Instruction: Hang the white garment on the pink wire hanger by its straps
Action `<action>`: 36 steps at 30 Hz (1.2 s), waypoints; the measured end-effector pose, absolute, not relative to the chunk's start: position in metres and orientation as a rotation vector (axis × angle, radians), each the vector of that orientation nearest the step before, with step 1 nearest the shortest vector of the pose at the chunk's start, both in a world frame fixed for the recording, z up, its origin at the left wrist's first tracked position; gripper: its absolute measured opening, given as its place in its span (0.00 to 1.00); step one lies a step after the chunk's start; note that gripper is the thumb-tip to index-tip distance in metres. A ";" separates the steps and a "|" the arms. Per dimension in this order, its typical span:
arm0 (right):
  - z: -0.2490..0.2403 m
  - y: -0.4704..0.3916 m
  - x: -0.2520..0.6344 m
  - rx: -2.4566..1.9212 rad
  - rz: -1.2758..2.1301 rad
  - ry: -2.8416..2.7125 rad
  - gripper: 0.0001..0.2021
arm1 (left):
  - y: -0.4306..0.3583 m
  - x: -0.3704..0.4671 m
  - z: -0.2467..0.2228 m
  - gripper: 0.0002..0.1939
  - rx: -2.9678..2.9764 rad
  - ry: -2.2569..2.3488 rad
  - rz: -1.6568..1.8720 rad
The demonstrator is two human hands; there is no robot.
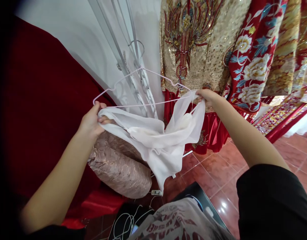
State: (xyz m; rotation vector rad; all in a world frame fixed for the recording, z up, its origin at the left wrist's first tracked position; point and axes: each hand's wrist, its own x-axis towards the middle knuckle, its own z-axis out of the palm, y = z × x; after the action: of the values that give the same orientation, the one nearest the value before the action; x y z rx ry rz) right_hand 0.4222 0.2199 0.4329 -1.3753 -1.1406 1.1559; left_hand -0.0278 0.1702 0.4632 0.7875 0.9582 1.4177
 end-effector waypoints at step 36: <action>0.405 0.196 0.247 -1.104 0.468 -1.788 0.11 | 0.202 0.012 0.502 0.40 1.341 1.112 1.621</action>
State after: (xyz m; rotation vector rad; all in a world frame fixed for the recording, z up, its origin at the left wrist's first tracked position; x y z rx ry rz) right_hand 0.2469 0.1958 0.4053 -1.1045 -1.7882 0.4679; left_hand 0.0116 0.2015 0.5024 1.3407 1.1120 1.6205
